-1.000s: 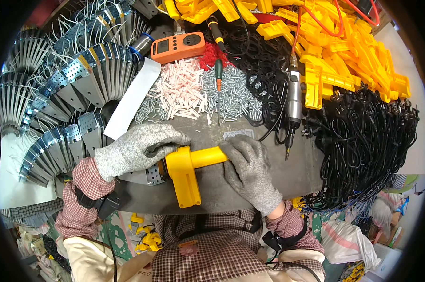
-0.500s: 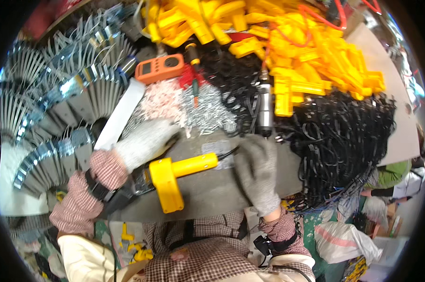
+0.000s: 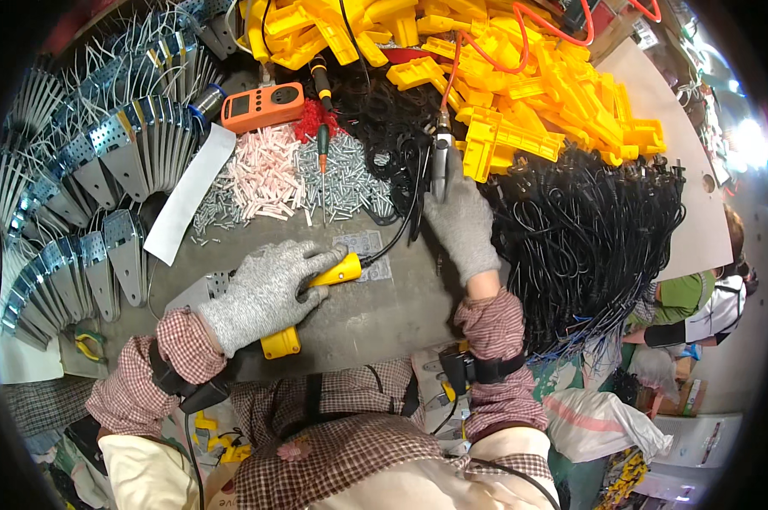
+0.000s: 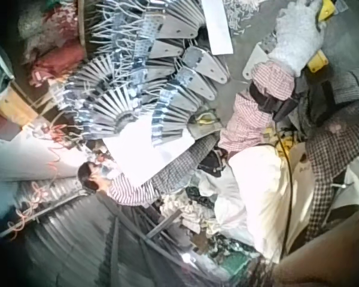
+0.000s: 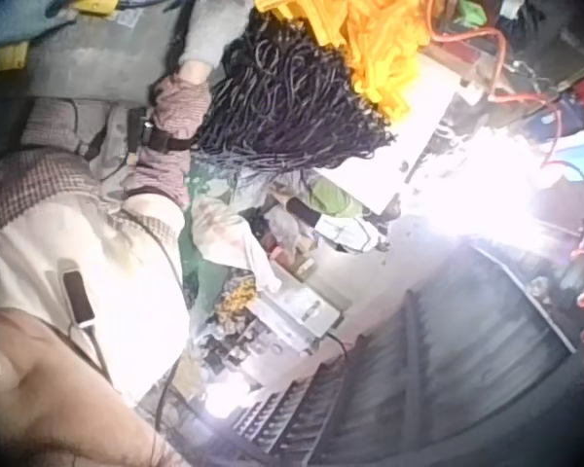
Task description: Assembling metal components into a yellow plastic housing using a pneumatic screwdriver and soldering iron.
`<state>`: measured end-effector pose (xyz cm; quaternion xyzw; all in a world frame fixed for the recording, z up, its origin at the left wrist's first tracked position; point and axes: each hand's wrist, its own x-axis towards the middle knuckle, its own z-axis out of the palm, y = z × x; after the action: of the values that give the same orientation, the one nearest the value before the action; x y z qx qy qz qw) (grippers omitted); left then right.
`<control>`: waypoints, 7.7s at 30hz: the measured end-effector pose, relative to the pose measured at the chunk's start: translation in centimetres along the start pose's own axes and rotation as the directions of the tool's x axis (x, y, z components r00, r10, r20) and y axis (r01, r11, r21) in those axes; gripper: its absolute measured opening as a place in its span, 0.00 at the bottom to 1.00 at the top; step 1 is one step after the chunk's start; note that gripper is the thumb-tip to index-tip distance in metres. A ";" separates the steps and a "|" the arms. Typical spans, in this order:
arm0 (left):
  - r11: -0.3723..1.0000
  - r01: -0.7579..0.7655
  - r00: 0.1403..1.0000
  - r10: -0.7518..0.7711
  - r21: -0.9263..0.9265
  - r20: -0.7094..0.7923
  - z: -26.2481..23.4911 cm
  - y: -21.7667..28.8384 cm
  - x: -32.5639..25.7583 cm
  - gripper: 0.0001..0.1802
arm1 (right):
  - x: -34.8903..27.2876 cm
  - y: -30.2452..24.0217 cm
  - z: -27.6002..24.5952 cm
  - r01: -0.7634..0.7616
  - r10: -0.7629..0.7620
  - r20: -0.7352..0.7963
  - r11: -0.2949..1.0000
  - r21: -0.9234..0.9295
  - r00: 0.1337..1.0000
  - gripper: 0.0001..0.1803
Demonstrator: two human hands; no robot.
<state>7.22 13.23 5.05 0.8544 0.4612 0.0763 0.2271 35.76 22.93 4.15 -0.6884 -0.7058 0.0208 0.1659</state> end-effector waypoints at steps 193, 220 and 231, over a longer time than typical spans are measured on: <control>0.426 0.238 0.776 -0.624 -0.873 -0.092 -3.2 -0.2 -2.5 0.27 | 4.7 -11.4 -9.1 0.558 -0.314 -0.475 0.610 0.563 0.822 0.16; 0.806 -0.091 0.987 0.150 0.585 -0.054 -4.4 -3.6 5.9 0.19 | -2.0 -7.3 1.0 0.546 -0.566 0.103 0.820 0.171 0.818 0.10; 0.980 -0.074 0.996 0.081 0.184 -0.035 -3.3 -2.5 4.0 0.18 | -2.9 -11.2 3.4 0.453 -0.402 0.303 0.883 -0.121 0.864 0.10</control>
<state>6.44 18.82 6.52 0.8870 0.4373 0.0606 0.1349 24.04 20.24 3.20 -0.5173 -0.8557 0.0102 0.0032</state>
